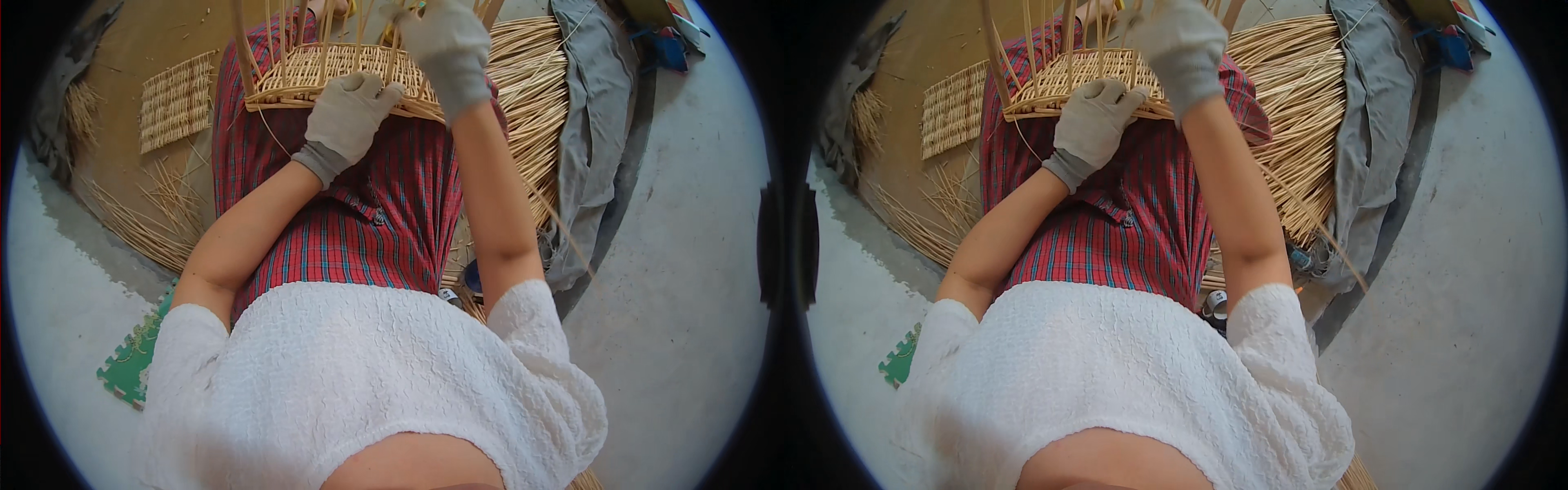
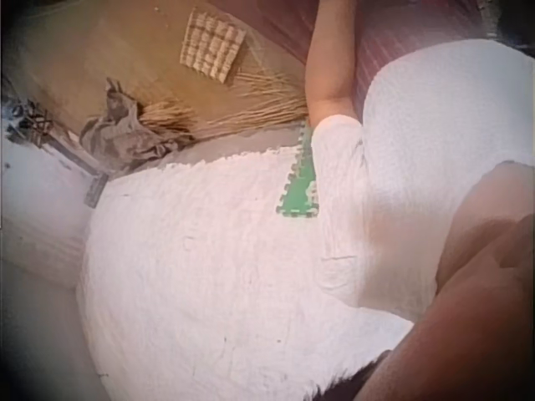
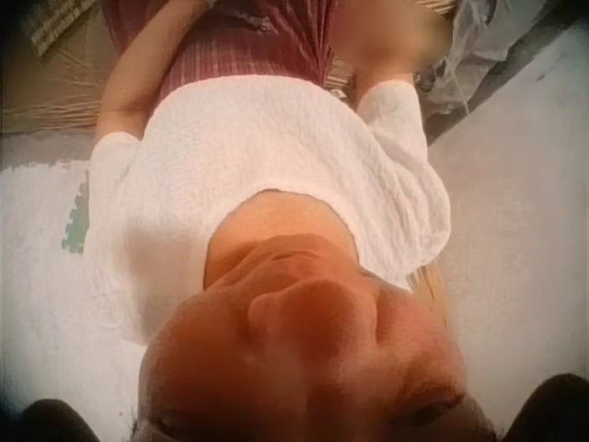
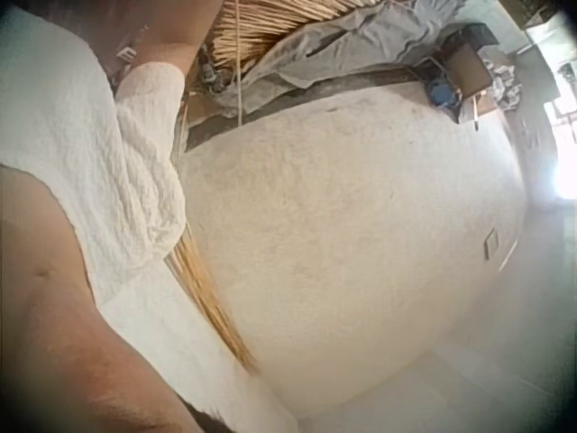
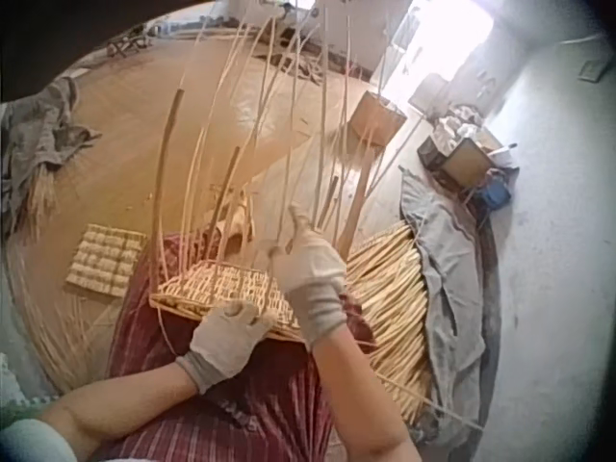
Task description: The person weaves a basket by hand, interlacing thin bamboo strips through a vertical frame. They use pliers to cut excess material and a tape measure to check dimensions, continuing the weaving process on the floor.
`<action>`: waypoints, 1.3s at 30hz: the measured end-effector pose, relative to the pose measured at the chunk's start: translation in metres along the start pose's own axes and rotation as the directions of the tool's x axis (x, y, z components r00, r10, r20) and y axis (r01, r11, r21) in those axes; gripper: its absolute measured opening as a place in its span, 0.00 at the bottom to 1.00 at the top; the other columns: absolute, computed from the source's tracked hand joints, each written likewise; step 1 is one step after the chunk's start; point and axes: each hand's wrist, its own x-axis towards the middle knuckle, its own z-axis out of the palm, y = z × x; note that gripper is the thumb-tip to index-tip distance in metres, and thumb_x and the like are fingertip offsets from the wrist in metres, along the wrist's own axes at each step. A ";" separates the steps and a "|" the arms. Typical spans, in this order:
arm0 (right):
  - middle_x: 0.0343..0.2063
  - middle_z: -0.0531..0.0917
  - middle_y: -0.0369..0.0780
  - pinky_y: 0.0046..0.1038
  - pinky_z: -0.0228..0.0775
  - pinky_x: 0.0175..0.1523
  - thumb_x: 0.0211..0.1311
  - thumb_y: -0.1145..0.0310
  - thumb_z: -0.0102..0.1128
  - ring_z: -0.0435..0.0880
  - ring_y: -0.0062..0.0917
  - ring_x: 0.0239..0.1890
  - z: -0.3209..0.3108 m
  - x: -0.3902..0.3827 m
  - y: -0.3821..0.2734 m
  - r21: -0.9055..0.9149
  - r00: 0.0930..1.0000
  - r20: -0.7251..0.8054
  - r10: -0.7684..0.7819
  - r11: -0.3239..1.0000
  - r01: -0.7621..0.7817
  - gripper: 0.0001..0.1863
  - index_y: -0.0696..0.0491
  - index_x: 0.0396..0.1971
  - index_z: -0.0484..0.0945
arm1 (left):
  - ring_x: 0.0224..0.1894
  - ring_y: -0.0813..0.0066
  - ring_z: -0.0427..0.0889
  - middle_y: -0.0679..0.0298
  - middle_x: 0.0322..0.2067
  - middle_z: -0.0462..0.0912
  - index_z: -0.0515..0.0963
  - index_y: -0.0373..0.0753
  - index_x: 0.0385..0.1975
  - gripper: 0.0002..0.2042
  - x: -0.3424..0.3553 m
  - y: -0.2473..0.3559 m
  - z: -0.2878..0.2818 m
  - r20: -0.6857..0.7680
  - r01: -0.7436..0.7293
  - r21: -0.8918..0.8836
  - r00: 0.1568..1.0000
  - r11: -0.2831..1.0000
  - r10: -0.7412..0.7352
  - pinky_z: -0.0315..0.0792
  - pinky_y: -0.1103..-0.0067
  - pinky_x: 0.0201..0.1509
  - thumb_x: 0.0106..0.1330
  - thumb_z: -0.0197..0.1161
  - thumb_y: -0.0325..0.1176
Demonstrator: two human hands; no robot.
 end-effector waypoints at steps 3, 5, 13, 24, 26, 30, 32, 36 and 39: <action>0.57 0.85 0.48 0.38 0.81 0.50 0.70 0.63 0.61 0.88 0.39 0.50 0.013 0.028 0.014 0.107 0.997 0.033 0.075 0.991 -0.078 0.38 0.45 0.78 0.60 | 0.50 0.64 0.82 0.66 0.42 0.81 0.83 0.50 0.53 0.16 0.003 0.005 -0.006 0.053 0.022 -0.022 0.998 1.000 -0.021 0.76 0.66 0.54 0.64 0.67 0.36; 0.57 0.85 0.48 0.37 0.81 0.51 0.67 0.67 0.63 0.88 0.36 0.50 0.039 0.040 0.047 0.409 0.995 0.008 -0.097 0.908 0.085 0.40 0.44 0.79 0.59 | 0.49 0.63 0.82 0.66 0.42 0.82 0.82 0.50 0.53 0.16 0.010 0.007 -0.009 0.081 0.027 -0.057 0.996 0.998 -0.022 0.77 0.65 0.52 0.65 0.67 0.37; 0.40 0.89 0.48 0.37 0.81 0.50 0.71 0.63 0.67 0.90 0.39 0.39 0.049 -0.104 0.089 0.651 0.999 0.023 -0.030 0.759 0.008 0.26 0.57 0.65 0.75 | 0.40 0.59 0.87 0.62 0.37 0.85 0.80 0.49 0.56 0.18 0.009 -0.001 0.000 0.033 0.174 -0.131 0.985 0.976 -0.171 0.79 0.66 0.47 0.68 0.67 0.41; 0.46 0.90 0.46 0.33 0.78 0.58 0.70 0.65 0.63 0.89 0.33 0.53 0.006 -0.065 0.119 0.393 0.999 -0.025 0.031 0.919 -0.019 0.30 0.50 0.71 0.71 | 0.54 0.61 0.81 0.61 0.50 0.79 0.68 0.52 0.74 0.37 -0.008 -0.001 0.011 -0.061 -0.021 -0.034 0.998 0.999 0.019 0.68 0.61 0.70 0.62 0.71 0.35; 0.47 0.90 0.47 0.33 0.78 0.58 0.70 0.62 0.63 0.89 0.34 0.52 0.021 -0.081 0.144 0.366 0.999 -0.014 0.050 0.930 -0.041 0.32 0.52 0.72 0.70 | 0.54 0.63 0.81 0.63 0.48 0.80 0.73 0.54 0.70 0.32 -0.001 0.007 0.002 -0.191 -0.066 0.027 0.979 0.997 0.070 0.69 0.62 0.69 0.63 0.68 0.34; 0.49 0.88 0.52 0.36 0.78 0.56 0.66 0.62 0.67 0.89 0.40 0.52 0.017 -0.045 0.116 0.482 0.956 -0.292 0.017 0.866 0.132 0.37 0.57 0.72 0.65 | 0.51 0.66 0.82 0.67 0.42 0.79 0.81 0.53 0.60 0.22 0.017 0.032 0.001 -0.122 -0.129 0.074 0.983 0.989 0.138 0.73 0.67 0.63 0.64 0.63 0.31; 0.49 0.87 0.50 0.35 0.78 0.55 0.61 0.67 0.72 0.88 0.38 0.51 0.022 -0.003 0.097 0.547 0.956 -0.293 -0.004 0.819 0.171 0.45 0.56 0.75 0.59 | 0.48 0.67 0.82 0.68 0.40 0.78 0.81 0.52 0.56 0.19 0.021 0.038 0.001 -0.040 -0.091 0.038 0.995 0.995 0.092 0.74 0.68 0.58 0.64 0.63 0.31; 0.51 0.86 0.47 0.32 0.76 0.58 0.56 0.67 0.76 0.86 0.33 0.51 0.028 0.003 0.058 0.782 0.973 -0.184 0.143 0.620 0.057 0.51 0.57 0.76 0.54 | 0.43 0.67 0.81 0.68 0.37 0.76 0.81 0.51 0.51 0.17 0.024 0.034 0.017 -0.045 -0.068 0.044 0.997 0.997 0.070 0.75 0.69 0.50 0.62 0.64 0.32; 0.51 0.86 0.45 0.30 0.77 0.55 0.61 0.69 0.74 0.86 0.29 0.47 0.043 -0.005 0.063 0.710 0.907 -0.393 0.149 0.677 0.196 0.50 0.56 0.78 0.53 | 0.45 0.63 0.82 0.67 0.41 0.79 0.82 0.49 0.51 0.15 0.025 0.043 0.007 0.056 -0.036 0.029 0.998 0.999 0.034 0.75 0.68 0.49 0.64 0.63 0.35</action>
